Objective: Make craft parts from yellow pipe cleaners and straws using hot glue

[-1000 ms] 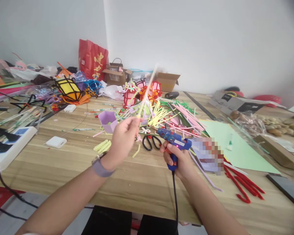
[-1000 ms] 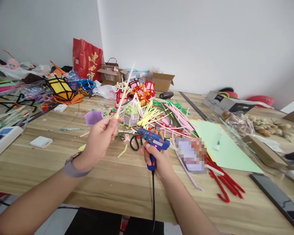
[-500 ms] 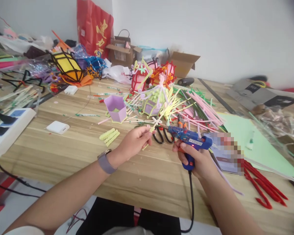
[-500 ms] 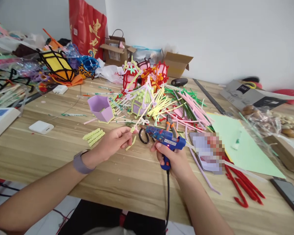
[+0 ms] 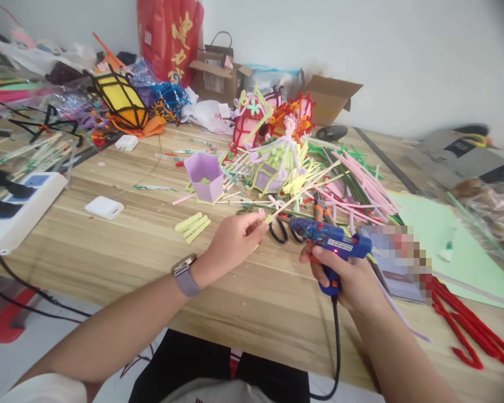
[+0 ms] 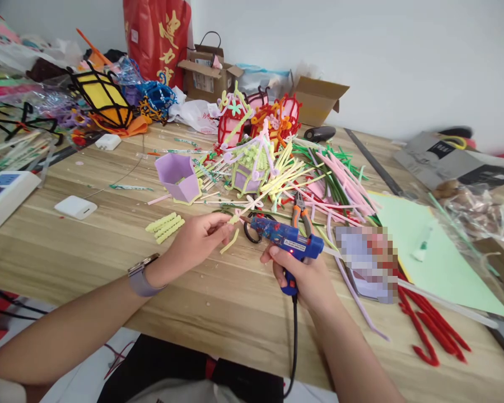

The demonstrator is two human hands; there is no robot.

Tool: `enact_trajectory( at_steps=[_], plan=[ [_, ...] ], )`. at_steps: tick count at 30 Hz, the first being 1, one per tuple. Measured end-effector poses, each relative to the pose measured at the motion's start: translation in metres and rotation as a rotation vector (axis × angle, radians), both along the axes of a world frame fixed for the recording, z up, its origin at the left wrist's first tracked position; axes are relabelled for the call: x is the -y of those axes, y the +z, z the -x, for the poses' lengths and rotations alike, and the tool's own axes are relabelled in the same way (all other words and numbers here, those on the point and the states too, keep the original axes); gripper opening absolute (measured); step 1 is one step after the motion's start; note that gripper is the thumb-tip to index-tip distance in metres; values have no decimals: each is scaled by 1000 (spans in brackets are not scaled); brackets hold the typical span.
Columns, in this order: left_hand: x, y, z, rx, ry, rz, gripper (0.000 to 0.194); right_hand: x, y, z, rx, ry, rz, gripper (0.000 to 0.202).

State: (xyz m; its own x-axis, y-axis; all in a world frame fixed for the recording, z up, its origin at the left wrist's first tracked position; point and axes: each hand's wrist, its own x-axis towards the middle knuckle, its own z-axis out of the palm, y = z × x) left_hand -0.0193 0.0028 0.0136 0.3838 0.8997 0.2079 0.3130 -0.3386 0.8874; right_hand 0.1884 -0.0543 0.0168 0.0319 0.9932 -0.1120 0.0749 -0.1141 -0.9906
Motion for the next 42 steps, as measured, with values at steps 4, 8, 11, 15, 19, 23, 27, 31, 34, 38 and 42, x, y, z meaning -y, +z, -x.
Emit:
enact_trajectory(
  at_steps=[4,8,11,15,19,23,27,31,34,38,42],
  plan=[
    [0,-1,0,-3,16,-16,27,-1,0,1,8,-2,-5,35],
    [0,-2,-1,-11,27,-62,27,-2,0,2,10,1,-1,35],
    [-1,-3,-1,-20,32,-73,27,-1,0,2,5,-5,-1,34],
    [-1,-4,-1,-44,47,-82,26,0,1,2,18,-7,-3,34],
    [-1,-6,-1,-53,59,-108,23,-1,0,2,27,2,-1,35],
    [-1,-8,-1,-63,66,-132,23,-1,-2,0,23,7,0,35],
    [-2,-10,-1,-73,83,-143,21,0,-3,-2,44,17,0,34],
    [-1,-10,-1,-69,92,-136,20,0,-4,-2,62,16,-10,34],
    [-1,-10,-2,-59,90,-128,21,0,-2,0,70,-1,-20,34],
    [-1,-9,-2,-54,85,-96,21,1,2,5,135,-16,-46,33],
    [0,-7,-2,-40,56,-52,23,4,5,8,210,-23,-46,33]
  ],
)
